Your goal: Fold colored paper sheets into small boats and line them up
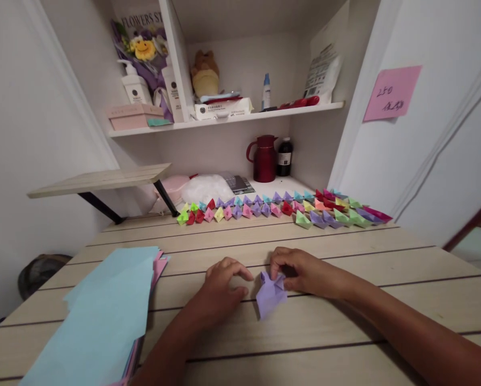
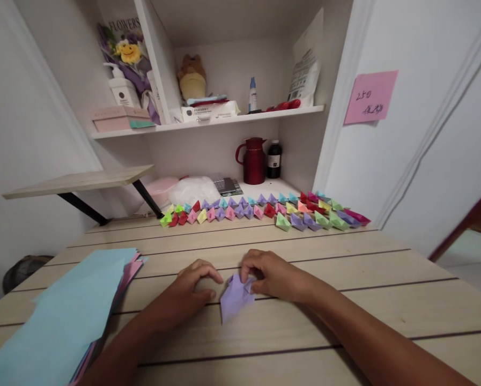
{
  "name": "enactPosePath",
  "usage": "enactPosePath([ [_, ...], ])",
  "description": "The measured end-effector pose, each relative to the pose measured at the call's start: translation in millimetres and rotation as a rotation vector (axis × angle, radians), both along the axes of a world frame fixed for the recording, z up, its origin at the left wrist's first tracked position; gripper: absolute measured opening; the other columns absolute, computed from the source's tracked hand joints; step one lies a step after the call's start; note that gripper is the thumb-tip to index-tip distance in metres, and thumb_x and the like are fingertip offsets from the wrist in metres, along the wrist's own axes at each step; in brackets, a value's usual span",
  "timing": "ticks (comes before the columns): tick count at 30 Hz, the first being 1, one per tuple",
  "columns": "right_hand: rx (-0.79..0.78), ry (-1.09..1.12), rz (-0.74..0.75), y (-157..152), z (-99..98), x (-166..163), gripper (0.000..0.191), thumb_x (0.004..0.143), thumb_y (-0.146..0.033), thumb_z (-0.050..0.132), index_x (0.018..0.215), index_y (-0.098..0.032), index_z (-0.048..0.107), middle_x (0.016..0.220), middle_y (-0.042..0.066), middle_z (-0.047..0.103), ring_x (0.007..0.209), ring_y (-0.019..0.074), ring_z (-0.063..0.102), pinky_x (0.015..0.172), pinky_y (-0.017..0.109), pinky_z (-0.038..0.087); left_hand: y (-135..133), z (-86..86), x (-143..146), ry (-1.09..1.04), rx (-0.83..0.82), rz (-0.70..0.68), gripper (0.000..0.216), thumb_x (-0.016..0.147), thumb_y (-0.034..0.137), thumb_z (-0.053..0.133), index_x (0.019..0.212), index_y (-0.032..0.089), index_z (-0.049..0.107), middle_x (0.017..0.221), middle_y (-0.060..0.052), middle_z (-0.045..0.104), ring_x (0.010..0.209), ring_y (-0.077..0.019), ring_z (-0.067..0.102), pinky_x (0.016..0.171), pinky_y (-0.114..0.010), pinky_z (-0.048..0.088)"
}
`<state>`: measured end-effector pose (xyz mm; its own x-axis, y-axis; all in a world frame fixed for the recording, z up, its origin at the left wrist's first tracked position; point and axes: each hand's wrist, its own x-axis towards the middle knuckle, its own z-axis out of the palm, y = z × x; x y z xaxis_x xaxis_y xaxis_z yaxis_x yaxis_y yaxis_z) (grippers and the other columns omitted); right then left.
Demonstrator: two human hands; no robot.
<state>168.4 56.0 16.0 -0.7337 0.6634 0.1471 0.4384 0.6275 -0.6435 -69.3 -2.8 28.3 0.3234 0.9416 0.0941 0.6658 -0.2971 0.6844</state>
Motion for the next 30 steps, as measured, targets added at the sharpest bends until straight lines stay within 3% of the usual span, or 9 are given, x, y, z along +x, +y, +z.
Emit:
enactPosePath([
  [3, 0.005, -0.014, -0.03, 1, -0.3, 0, 0.026, 0.065, -0.002, 0.06, 0.084, -0.019, 0.063, 0.089, 0.001, 0.057, 0.076, 0.013, 0.054, 0.069, 0.022, 0.042, -4, -1.0, 2, 0.066, 0.014, -0.06, 0.034, 0.067, 0.015, 0.067, 0.096, 0.032, 0.067, 0.109, 0.001, 0.06, 0.111, -0.0206, 0.051, 0.102, -0.038, 0.033],
  [6, 0.027, -0.005, -0.029, 0, -2.2, -1, 0.023, 0.066, -0.004, 0.062, 0.083, -0.019, 0.064, 0.089, 0.001, 0.058, 0.079, 0.0142, 0.055, 0.072, 0.024, 0.043, -1, -12.7, 11, 0.096, 0.084, -0.034, 0.03, 0.065, 0.02, 0.074, 0.091, 0.033, 0.07, 0.113, 0.0, 0.059, 0.111, -0.0212, 0.051, 0.103, -0.04, 0.031],
  [10, 0.022, 0.019, -0.021, 0, -4.3, -2, 0.02, 0.069, -0.008, 0.065, 0.085, -0.02, 0.065, 0.089, 0.001, 0.059, 0.078, 0.0139, 0.056, 0.072, 0.024, 0.044, 3, -24.4, 22, 0.082, 0.142, 0.008, 0.023, 0.069, 0.02, 0.073, 0.087, 0.034, 0.073, 0.11, 0.0, 0.061, 0.108, -0.0199, 0.053, 0.102, -0.04, 0.032],
  [14, 0.037, 0.013, -0.016, 1, -4.8, -1, 0.021, 0.07, -0.01, 0.067, 0.088, -0.021, 0.067, 0.09, 0.0, 0.058, 0.074, 0.0123, 0.055, 0.067, 0.022, 0.043, 3, -24.4, 27, 0.071, 0.138, 0.038, 0.018, 0.076, 0.023, 0.066, 0.085, 0.036, 0.075, 0.107, 0.001, 0.063, 0.107, -0.0193, 0.054, 0.103, -0.041, 0.031],
  [21, 0.038, 0.007, 0.008, 0, -3.1, 2, 0.026, 0.067, -0.005, 0.065, 0.088, -0.021, 0.067, 0.092, 0.0, 0.058, 0.074, 0.0116, 0.055, 0.066, 0.021, 0.042, 7, -32.7, 35, 0.092, 0.195, 0.155, 0.001, 0.075, 0.024, 0.067, 0.075, 0.025, 0.067, 0.101, 0.002, 0.064, 0.103, -0.0192, 0.055, 0.1, -0.041, 0.03],
  [27, 0.053, 0.029, -0.066, 1, -9.1, -4, 0.023, 0.066, -0.008, 0.067, 0.084, -0.021, 0.063, 0.087, -0.001, 0.059, 0.073, 0.013, 0.054, 0.066, 0.022, 0.041, 8, -38.8, 39, 0.114, 0.223, 0.234, 0.022, 0.071, 0.022, 0.069, 0.088, 0.022, 0.055, 0.095, 0.001, 0.061, 0.098, -0.0189, 0.055, 0.095, -0.038, 0.032],
  [30, 0.105, 0.073, -0.138, -2, -15.6, -7, 0.024, 0.067, -0.008, 0.064, 0.087, -0.021, 0.06, 0.084, -0.001, 0.058, 0.071, 0.0135, 0.052, 0.065, 0.024, 0.041, 6, -37.4, 39, 0.126, 0.251, 0.235, 0.02, 0.072, 0.02, 0.068, 0.086, 0.021, 0.053, 0.091, 0.001, 0.059, 0.095, -0.0179, 0.054, 0.092, -0.036, 0.033],
])
